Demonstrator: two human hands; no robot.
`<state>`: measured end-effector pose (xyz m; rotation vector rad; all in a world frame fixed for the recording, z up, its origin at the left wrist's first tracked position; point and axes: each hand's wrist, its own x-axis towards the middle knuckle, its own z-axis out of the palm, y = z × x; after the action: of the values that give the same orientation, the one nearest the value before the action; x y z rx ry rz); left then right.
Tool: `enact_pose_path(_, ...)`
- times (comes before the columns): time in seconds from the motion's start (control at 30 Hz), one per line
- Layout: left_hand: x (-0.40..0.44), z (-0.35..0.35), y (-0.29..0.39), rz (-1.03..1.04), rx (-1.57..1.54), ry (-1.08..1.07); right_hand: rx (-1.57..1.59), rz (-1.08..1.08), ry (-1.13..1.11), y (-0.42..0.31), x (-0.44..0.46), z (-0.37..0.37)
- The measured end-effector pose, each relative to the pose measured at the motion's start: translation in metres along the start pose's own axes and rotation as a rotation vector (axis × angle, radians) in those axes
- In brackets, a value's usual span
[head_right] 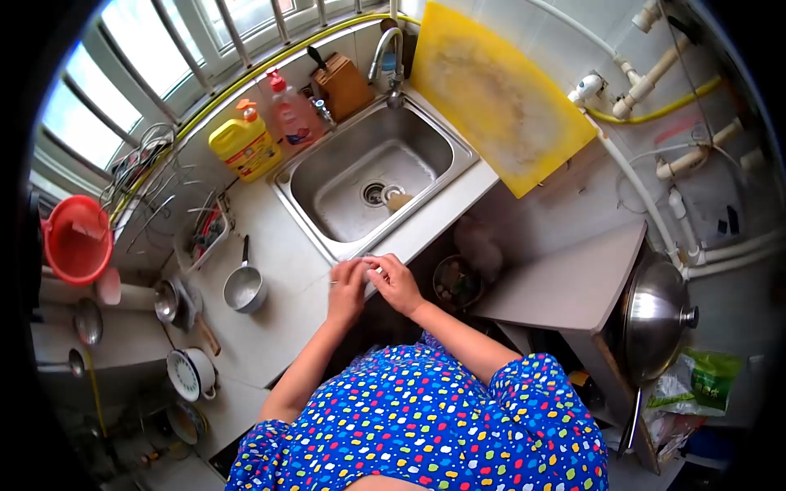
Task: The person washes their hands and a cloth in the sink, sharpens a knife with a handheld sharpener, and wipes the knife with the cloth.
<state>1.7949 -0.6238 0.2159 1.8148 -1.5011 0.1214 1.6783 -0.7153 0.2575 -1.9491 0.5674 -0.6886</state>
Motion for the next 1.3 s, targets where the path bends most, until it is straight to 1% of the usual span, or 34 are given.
enact_pose_path(0.03,0.000,0.025,-0.009,0.046,-0.034,-0.108,-0.001,-0.012,0.022,0.005,0.006,-0.002)
enact_pose_path(0.07,-0.006,0.055,-0.020,0.050,-0.077,-0.259,-0.001,-0.030,0.038,0.012,0.014,-0.006)
enact_pose_path(0.13,0.005,0.067,-0.022,0.329,0.113,-0.205,-0.051,-0.027,0.014,0.021,0.033,-0.018)
enact_pose_path(0.2,0.025,0.073,-0.020,0.284,0.038,-0.309,-0.117,-0.039,0.035,0.039,0.071,-0.036)
enact_pose_path(0.23,0.040,0.071,-0.023,0.219,-0.069,-0.395,0.043,0.039,0.044,0.045,0.097,-0.041)
enact_pose_path(0.27,0.056,0.070,-0.025,0.053,-0.187,-0.358,0.049,0.007,0.008,0.045,0.129,-0.049)
enact_pose_path(0.33,0.092,0.063,-0.027,-0.473,-0.408,-0.155,0.002,-0.027,-0.024,0.050,0.196,-0.048)
enact_pose_path(0.37,0.119,0.053,-0.031,-0.617,-0.366,-0.010,-0.068,-0.067,-0.030,0.042,0.229,-0.046)
enact_pose_path(0.4,0.141,0.050,-0.043,-0.746,-0.354,0.044,-0.141,-0.119,-0.031,0.033,0.260,-0.041)
enact_pose_path(0.43,0.153,0.071,-0.076,-0.784,-0.522,0.087,-0.196,-0.086,-0.064,0.032,0.288,-0.033)
enact_pose_path(0.47,0.163,0.091,-0.110,-0.810,-0.697,0.131,-0.375,-0.139,-0.017,0.038,0.314,-0.022)
enact_pose_path(0.5,0.181,0.089,-0.119,-0.947,-0.659,0.066,-0.460,-0.116,-0.047,0.035,0.334,-0.014)
enact_pose_path(0.53,0.184,0.116,-0.155,-0.943,-0.587,0.025,-0.544,-0.090,-0.070,0.031,0.350,-0.007)
enact_pose_path(0.6,0.203,0.130,-0.179,-1.070,-0.487,-0.181,-0.659,-0.094,-0.201,0.025,0.374,-0.001)
enact_pose_path(0.67,0.215,0.150,-0.193,-0.908,0.179,-0.092,-0.677,-0.129,-0.231,0.034,0.392,-0.003)
enact_pose_path(0.7,0.225,0.150,-0.196,-0.914,0.151,-0.028,-0.681,-0.145,-0.233,0.033,0.396,-0.007)
enact_pose_path(0.73,0.235,0.149,-0.202,-0.917,0.147,-0.018,-0.681,-0.149,-0.257,0.033,0.397,-0.012)
enact_pose_path(0.8,0.251,0.158,-0.225,-1.025,-0.332,-0.063,-0.687,-0.155,-0.286,0.027,0.409,-0.022)
enact_pose_path(0.83,0.254,0.174,-0.233,-1.134,-0.468,0.085,-0.649,-0.193,-0.296,0.026,0.413,-0.026)
enact_pose_path(0.87,0.251,0.212,-0.268,-1.101,-0.487,0.216,-0.611,-0.218,-0.315,0.029,0.413,-0.029)
enact_pose_path(0.93,0.245,0.242,-0.292,-1.387,-0.932,0.313,-0.550,-0.287,-0.296,0.041,0.417,-0.031)
enact_pose_path(0.97,0.251,0.233,-0.284,-1.393,-0.876,0.268,-0.534,-0.245,-0.326,0.035,0.417,-0.032)
enact_pose_path(1.0,0.255,0.223,-0.270,-1.394,-0.824,0.227,-0.532,-0.277,-0.323,0.038,0.418,-0.033)
enact_pose_path(1.07,0.259,0.213,-0.259,-1.329,-0.527,0.212,-0.410,-0.209,-0.384,0.049,0.420,-0.032)
enact_pose_path(1.1,0.262,0.202,-0.247,-1.345,-0.531,0.211,-0.412,-0.201,-0.399,0.057,0.418,-0.032)
enact_pose_path(1.13,0.271,0.190,-0.234,-1.376,-0.943,0.364,-0.079,-0.104,-0.409,0.067,0.417,-0.032)
enact_pose_path(1.17,0.276,0.185,-0.228,-1.362,-1.358,0.524,0.252,-0.005,-0.409,0.078,0.415,-0.032)
enact_pose_path(1.2,0.272,0.203,-0.245,-1.365,-1.358,0.530,0.253,-0.004,-0.416,0.093,0.409,-0.033)
enact_pose_path(1.23,0.260,0.238,-0.274,-1.321,-1.585,0.516,0.363,0.144,-0.317,0.116,0.397,-0.034)
enact_pose_path(1.27,0.270,0.221,-0.258,-1.287,-1.797,0.540,0.469,0.293,-0.219,0.143,0.385,-0.033)
enact_pose_path(1.3,0.280,0.202,-0.240,-1.262,-2.004,0.555,0.322,0.388,-0.279,0.186,0.373,-0.025)
